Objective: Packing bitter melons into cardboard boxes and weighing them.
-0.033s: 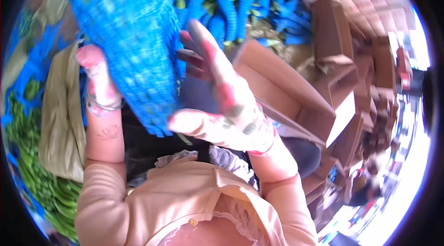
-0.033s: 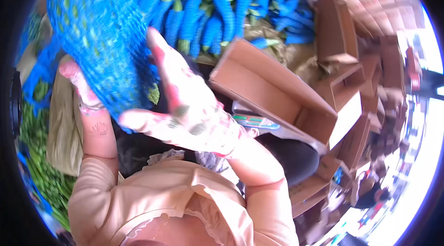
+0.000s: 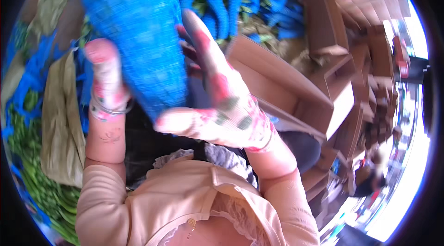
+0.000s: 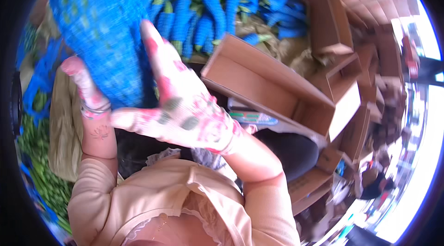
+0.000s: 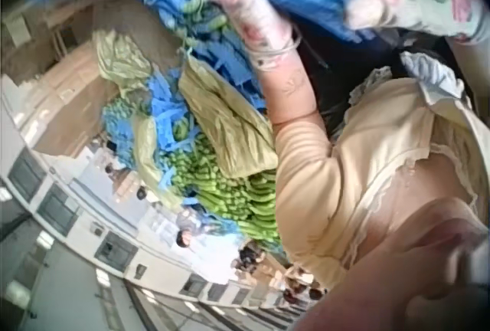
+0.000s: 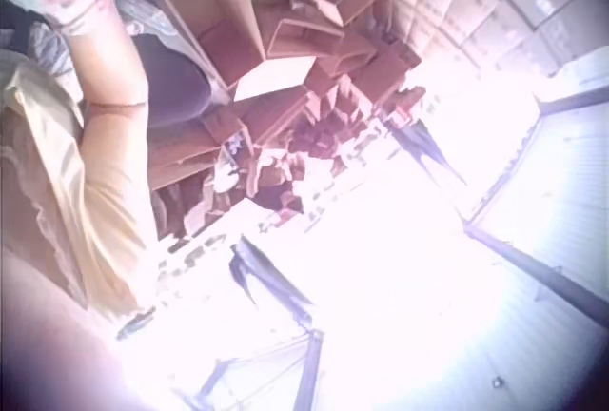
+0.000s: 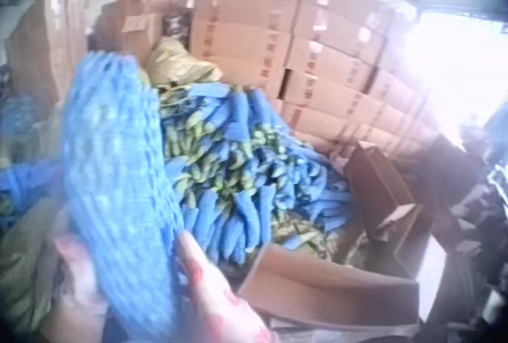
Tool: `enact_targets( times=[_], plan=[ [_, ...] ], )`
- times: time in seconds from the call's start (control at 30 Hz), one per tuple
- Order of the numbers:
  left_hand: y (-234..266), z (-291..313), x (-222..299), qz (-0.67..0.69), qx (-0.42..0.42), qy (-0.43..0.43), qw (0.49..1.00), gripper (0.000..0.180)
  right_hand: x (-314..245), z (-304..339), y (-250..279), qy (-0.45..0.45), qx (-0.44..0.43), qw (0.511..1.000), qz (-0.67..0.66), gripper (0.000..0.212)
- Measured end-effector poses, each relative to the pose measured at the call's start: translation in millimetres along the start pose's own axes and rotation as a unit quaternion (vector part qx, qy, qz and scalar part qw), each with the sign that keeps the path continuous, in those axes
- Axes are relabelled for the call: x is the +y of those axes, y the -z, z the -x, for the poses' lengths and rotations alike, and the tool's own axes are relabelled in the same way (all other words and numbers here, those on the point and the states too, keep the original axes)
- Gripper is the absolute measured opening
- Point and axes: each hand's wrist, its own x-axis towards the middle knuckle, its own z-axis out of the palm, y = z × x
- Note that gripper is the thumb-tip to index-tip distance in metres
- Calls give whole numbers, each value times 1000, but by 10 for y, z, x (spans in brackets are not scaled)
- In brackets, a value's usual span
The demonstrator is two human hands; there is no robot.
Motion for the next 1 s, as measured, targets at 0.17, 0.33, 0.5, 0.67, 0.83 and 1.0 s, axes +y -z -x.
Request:
enact_targets(
  times=[0.17, 0.33, 0.5, 0.67, 0.83, 1.0],
  plan=[
    [-987, -491, -700, -206, -61, -40, 976, 86, -65, 505, 662, -64, 160, 980, -98, 77],
    [-920, -735, -1322, -152, -92, 314, 933, 51, -85, 1472, 1509, -223, 192, 924, -245, 63],
    [-1107, -1189, -1406, -279, -262, 389, 838, 67, 114, 2316, 2216, -302, 240, 922, -24, 56],
    [-1291, -1662, -1834, -641, -442, 256, 573, 82, 118, 2272, 2693, -395, 28, 819, 415, 48],
    [-1288, -1870, -2403, -628, -515, 284, 510, 78, 1165, 1536, 2498, -363, -227, 785, 448, 61],
    [-972, -1717, -2530, -547, -601, 149, 563, 73, 2059, 1170, 2035, -241, -140, 889, 363, 78]
  ],
)
